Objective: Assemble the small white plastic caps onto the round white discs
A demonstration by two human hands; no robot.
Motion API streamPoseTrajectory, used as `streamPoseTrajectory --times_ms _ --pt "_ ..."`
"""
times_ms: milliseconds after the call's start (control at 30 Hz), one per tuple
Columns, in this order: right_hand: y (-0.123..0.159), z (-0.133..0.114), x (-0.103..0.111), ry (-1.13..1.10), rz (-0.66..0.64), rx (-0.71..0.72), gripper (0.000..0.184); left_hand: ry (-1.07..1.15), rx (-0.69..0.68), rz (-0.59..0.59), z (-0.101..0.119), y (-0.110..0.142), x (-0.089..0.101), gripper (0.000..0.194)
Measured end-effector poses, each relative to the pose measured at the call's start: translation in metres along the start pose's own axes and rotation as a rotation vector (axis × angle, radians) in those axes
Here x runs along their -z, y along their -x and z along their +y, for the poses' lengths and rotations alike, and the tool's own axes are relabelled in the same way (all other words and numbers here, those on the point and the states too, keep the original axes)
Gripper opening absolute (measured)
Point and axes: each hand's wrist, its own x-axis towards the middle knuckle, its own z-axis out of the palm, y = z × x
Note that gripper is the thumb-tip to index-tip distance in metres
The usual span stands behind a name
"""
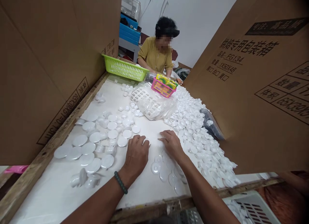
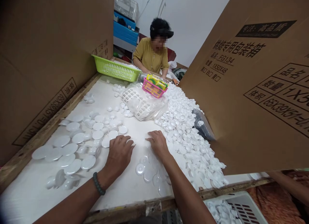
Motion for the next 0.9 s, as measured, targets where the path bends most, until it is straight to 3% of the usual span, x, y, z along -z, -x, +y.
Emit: streamPoseTrajectory --times_ms 167,333,433,500,667,767,900 --pt "0.006 -0.007 -0.003 0.039 0.028 0.045 0.03 0.053 -0.048 -0.048 0.003 -0.001 0.001 0.019" --pt "0.011 -0.032 -0.005 0.048 -0.048 0.192 0.016 0.039 0.006 -0.088 0.001 -0.001 0.003 0.008" --pt "0.024 -0.042 -0.003 -0.026 -0.083 0.221 0.018 0.065 0.002 -0.124 -0.001 0.0 0.001 0.008" --pt "0.032 -0.039 0.0 -0.079 -0.052 0.184 0.021 0.08 -0.011 -0.161 -0.001 0.0 -0.001 0.008" --pt "0.024 -0.008 0.005 -0.033 0.248 -0.116 0.022 0.095 -0.015 -0.173 -0.002 0.001 -0.007 0.002" --pt "0.008 0.006 0.004 0.034 0.202 -0.145 0.019 0.106 -0.004 -0.155 -0.003 0.001 -0.008 0.008" --pt "-0.002 0.003 -0.003 0.092 0.045 -0.086 0.014 0.122 0.013 -0.136 -0.005 0.001 -0.007 0.016"
